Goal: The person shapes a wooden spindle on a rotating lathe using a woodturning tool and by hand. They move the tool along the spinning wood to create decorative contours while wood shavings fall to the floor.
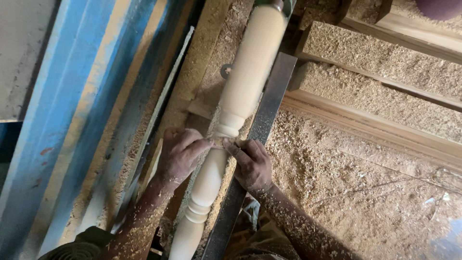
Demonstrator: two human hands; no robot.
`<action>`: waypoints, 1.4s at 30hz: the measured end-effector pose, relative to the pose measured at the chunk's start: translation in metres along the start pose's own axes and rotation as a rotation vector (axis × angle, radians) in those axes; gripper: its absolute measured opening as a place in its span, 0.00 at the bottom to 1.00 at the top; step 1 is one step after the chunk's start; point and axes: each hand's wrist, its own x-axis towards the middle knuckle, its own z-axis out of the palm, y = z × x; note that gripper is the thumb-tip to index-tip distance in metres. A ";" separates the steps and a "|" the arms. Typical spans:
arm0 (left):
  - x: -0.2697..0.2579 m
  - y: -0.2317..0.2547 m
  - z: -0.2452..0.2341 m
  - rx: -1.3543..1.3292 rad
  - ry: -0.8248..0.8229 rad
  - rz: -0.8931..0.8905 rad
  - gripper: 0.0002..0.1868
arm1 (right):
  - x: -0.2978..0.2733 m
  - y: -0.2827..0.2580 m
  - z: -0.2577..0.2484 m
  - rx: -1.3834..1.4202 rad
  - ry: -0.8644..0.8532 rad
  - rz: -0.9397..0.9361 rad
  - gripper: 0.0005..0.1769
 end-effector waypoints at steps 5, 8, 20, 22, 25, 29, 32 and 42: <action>-0.013 0.000 -0.004 -0.025 -0.112 -0.088 0.26 | 0.006 -0.001 -0.004 0.024 -0.031 0.000 0.23; -0.013 0.014 -0.008 0.000 -0.094 -0.139 0.20 | 0.007 -0.004 -0.003 -0.021 -0.019 -0.068 0.22; -0.009 0.138 -0.147 0.349 0.394 -0.181 0.09 | -0.008 -0.038 -0.031 0.343 0.125 -0.370 0.16; -0.024 0.157 -0.165 0.337 0.419 -0.130 0.10 | -0.001 -0.065 -0.047 0.375 0.165 -0.401 0.14; -0.050 0.188 -0.179 0.291 0.446 -0.067 0.11 | -0.001 -0.096 -0.081 0.305 0.148 -0.408 0.11; -0.068 0.222 -0.174 0.153 0.451 -0.451 0.11 | -0.014 -0.102 -0.099 0.392 -0.103 -0.209 0.06; -0.095 0.270 -0.178 0.000 0.379 -1.045 0.15 | -0.048 -0.105 -0.112 0.800 -0.407 0.095 0.09; -0.256 0.376 -0.011 -0.316 0.868 -1.254 0.26 | -0.167 -0.045 -0.184 0.771 -1.213 0.372 0.28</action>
